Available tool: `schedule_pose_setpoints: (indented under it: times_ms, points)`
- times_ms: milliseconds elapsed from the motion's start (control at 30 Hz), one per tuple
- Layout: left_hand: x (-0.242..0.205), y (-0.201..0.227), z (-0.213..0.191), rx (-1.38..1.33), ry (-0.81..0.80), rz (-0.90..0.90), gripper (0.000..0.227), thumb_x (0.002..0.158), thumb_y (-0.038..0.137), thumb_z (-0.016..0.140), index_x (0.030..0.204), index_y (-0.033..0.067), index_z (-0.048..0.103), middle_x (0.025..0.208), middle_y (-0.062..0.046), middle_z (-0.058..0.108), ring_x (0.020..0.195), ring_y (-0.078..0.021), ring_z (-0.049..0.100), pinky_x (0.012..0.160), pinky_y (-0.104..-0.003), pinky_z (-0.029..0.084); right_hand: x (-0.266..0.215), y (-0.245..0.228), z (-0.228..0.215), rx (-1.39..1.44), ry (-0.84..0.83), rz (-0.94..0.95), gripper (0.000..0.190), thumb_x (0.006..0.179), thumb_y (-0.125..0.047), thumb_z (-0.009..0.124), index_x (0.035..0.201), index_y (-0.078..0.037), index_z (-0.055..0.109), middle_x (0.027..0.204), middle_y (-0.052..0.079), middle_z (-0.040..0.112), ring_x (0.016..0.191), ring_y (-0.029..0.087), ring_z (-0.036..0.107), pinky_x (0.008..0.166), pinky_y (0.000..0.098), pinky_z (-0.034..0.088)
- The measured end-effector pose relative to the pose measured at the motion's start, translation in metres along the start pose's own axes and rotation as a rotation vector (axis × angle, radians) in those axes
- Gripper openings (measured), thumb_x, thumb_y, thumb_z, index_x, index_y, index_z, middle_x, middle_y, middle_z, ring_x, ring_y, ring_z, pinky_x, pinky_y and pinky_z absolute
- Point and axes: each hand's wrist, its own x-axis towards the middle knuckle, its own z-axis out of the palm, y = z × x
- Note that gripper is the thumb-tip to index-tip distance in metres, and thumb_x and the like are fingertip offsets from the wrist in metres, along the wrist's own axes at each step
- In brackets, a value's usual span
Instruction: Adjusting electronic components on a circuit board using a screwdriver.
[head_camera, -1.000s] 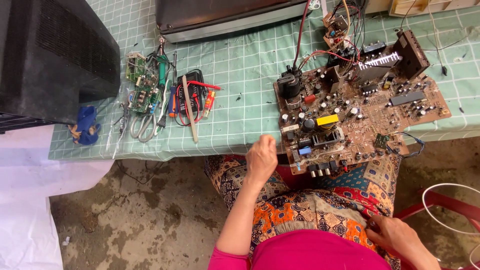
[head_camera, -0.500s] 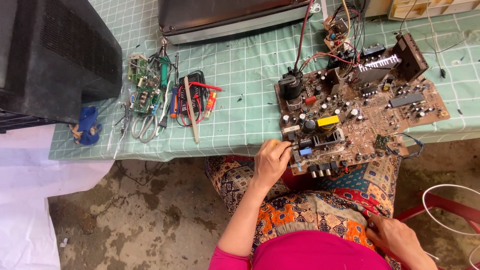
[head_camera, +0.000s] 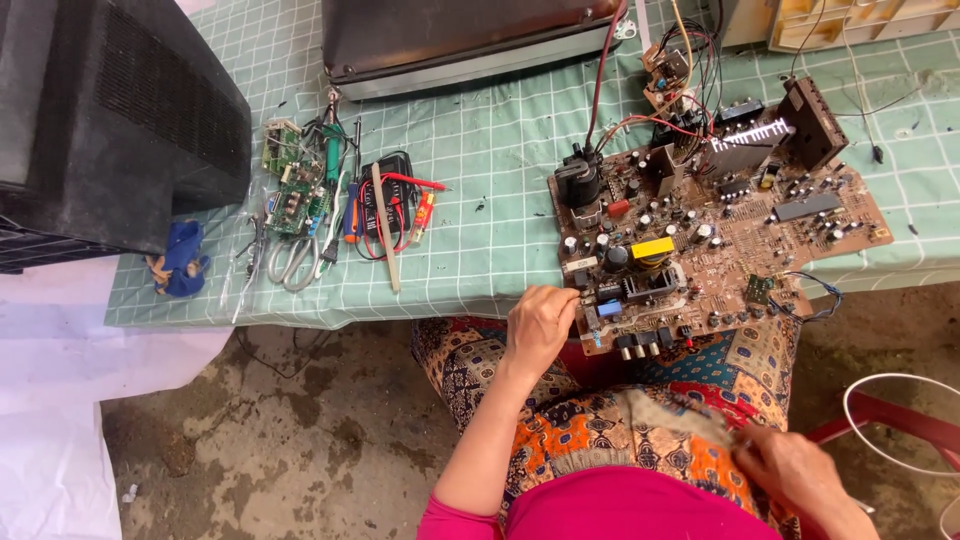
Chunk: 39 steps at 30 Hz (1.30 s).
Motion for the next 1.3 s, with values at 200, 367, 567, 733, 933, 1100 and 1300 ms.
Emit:
schedule_pose_setpoints:
  times_ms: [200,367,567,733,933,1100,1300]
  points:
    - [0.007,0.009,-0.003,0.058,-0.018,0.009,0.004,0.088,0.002,0.071,0.089,0.0008,0.075,0.084,-0.013,0.077,0.073,-0.0219,0.070,0.062,-0.027,0.061,0.004,0.007,0.005,-0.034,0.003,-0.025,0.022,0.088,-0.049,0.060,0.098,-0.032,0.071,0.085,-0.010,0.082,0.073,0.011,0.079,0.067,0.0288,0.063]
    - [0.003,0.002,0.003,0.108,0.000,0.096,0.007,0.087,-0.003,0.071,0.093,-0.0045,0.073,0.084,-0.019,0.075,0.073,-0.0241,0.069,0.061,-0.027,0.059,0.010,0.006,0.003,-0.090,-0.020,-0.052,0.030,0.085,-0.056,0.064,0.105,-0.033,0.066,0.089,-0.013,0.079,0.078,0.008,0.078,0.068,0.0248,0.064]
    - [0.004,0.002,0.000,0.119,-0.016,0.109,0.006,0.088,-0.001,0.072,0.093,-0.0020,0.074,0.084,-0.017,0.076,0.074,-0.0232,0.069,0.064,-0.028,0.061,0.020,0.008,-0.001,-0.054,-0.089,-0.182,0.024,0.086,-0.052,0.069,0.094,-0.029,0.070,0.076,-0.015,0.079,0.060,0.001,0.072,0.057,0.0146,0.063]
    - [0.005,0.001,0.002,0.204,-0.005,0.160,0.003,0.086,-0.003,0.073,0.089,-0.0025,0.073,0.081,-0.017,0.075,0.072,-0.0230,0.068,0.061,-0.028,0.060,0.042,0.025,0.039,-0.267,0.150,-0.253,0.033,0.088,-0.055,0.058,0.095,-0.022,0.058,0.072,-0.010,0.068,0.057,0.008,0.065,0.051,0.0223,0.059]
    - [0.005,0.000,0.006,0.296,0.039,0.228,0.005,0.087,-0.003,0.071,0.085,-0.0012,0.066,0.075,-0.015,0.070,0.066,-0.0193,0.060,0.056,-0.027,0.057,0.014,0.017,0.018,-0.291,0.284,-0.014,0.040,0.092,-0.063,0.047,0.099,-0.024,0.051,0.089,-0.013,0.067,0.059,0.004,0.066,0.052,0.0174,0.058]
    - [0.004,-0.015,0.017,0.260,0.168,0.136,0.004,0.090,-0.004,0.066,0.086,-0.0007,0.065,0.071,-0.009,0.066,0.063,-0.0186,0.062,0.055,-0.027,0.054,-0.010,0.005,0.012,-0.082,0.341,0.135,0.039,0.089,-0.064,0.052,0.100,-0.027,0.060,0.096,-0.008,0.076,0.063,0.009,0.076,0.057,0.0218,0.063]
    - [0.004,-0.053,-0.030,0.401,0.176,-0.169,0.022,0.091,-0.003,0.047,0.073,0.0072,0.052,0.055,0.001,0.045,0.046,-0.0130,0.043,0.035,-0.022,0.033,0.001,0.039,0.015,-0.108,0.706,0.086,0.029,0.097,-0.053,0.054,0.101,-0.030,0.070,0.092,-0.010,0.078,0.052,0.006,0.069,0.044,0.0204,0.055]
